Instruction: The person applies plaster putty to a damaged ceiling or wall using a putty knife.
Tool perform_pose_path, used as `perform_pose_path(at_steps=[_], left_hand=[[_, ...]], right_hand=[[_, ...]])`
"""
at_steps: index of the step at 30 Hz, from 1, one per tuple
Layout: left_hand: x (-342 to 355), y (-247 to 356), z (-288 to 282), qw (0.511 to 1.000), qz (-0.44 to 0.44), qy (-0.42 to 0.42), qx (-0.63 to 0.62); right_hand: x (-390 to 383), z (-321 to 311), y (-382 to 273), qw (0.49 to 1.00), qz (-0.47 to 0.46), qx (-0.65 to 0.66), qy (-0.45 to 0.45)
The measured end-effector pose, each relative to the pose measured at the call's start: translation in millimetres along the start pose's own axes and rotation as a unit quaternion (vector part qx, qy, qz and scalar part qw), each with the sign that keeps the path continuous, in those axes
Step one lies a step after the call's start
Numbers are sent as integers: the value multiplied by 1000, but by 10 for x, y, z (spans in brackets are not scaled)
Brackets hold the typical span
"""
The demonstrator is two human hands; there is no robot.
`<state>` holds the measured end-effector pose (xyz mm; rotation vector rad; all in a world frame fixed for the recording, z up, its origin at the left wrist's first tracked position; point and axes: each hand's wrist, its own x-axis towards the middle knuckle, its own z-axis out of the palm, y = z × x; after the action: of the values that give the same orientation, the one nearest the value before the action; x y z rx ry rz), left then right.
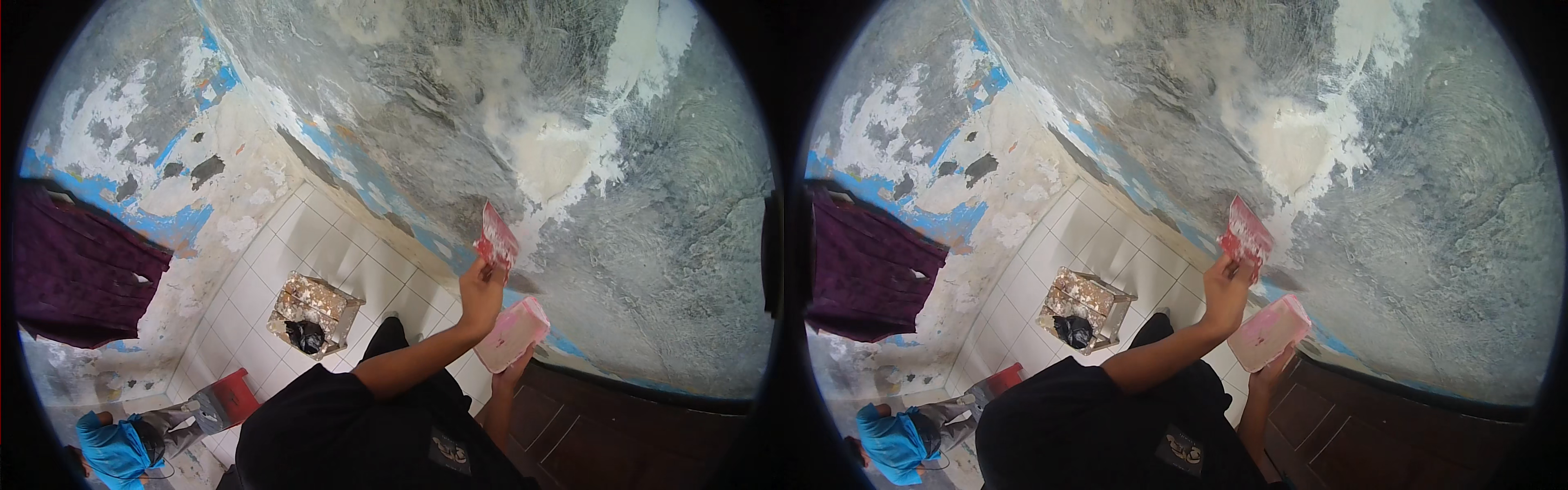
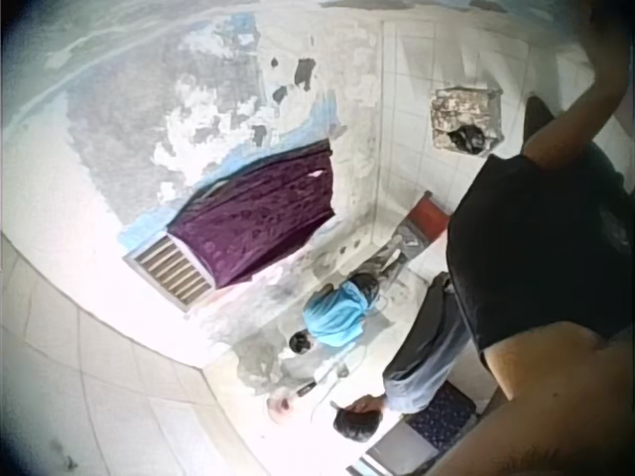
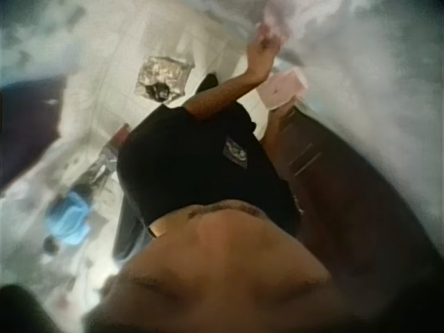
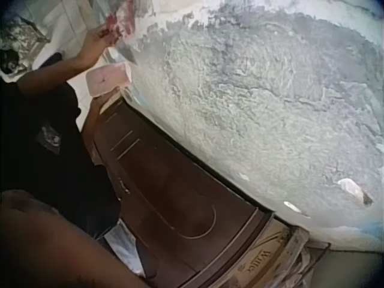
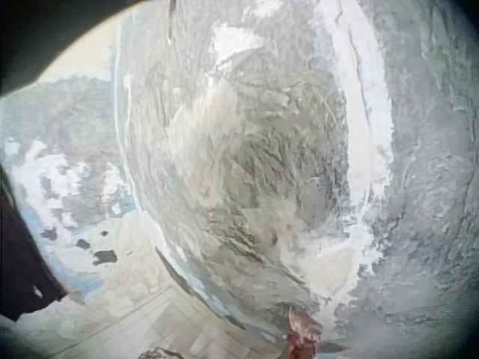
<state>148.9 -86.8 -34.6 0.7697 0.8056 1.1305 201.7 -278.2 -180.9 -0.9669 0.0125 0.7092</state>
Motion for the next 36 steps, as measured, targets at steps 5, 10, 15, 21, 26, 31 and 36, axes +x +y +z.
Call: perform_pose_path(at_steps=[5, 10, 15, 21, 26, 31, 36], left_hand=[[379, -81, -738, 999, -29, 8, -24], [794, 70, -995, 985, -140, 59, -84], [680, 476, -1160, 977, -206, -29, -57], [703, 802, -1390, 969, -238, -65, 1], [944, 995, -1585, 965, -156, -145, 151], [1057, 1367, -1359, 948, -57, -195, 244], [1108, 1209, -1340, 792, 93, -349, 492]], right_hand=[[25, 253, 34, 999, 24, 16, 16], [137, 285, 184, 999, 41, 4, -14], [120, 760, 327, 999, 39, 23, 8], [145, 1342, 435, 999, 43, 10, -13], [219, 1565, 594, 999, 29, -18, -8], [311, 1618, 843, 999, 21, -35, 3], [265, 1709, 984, 996, 34, -71, -39]])
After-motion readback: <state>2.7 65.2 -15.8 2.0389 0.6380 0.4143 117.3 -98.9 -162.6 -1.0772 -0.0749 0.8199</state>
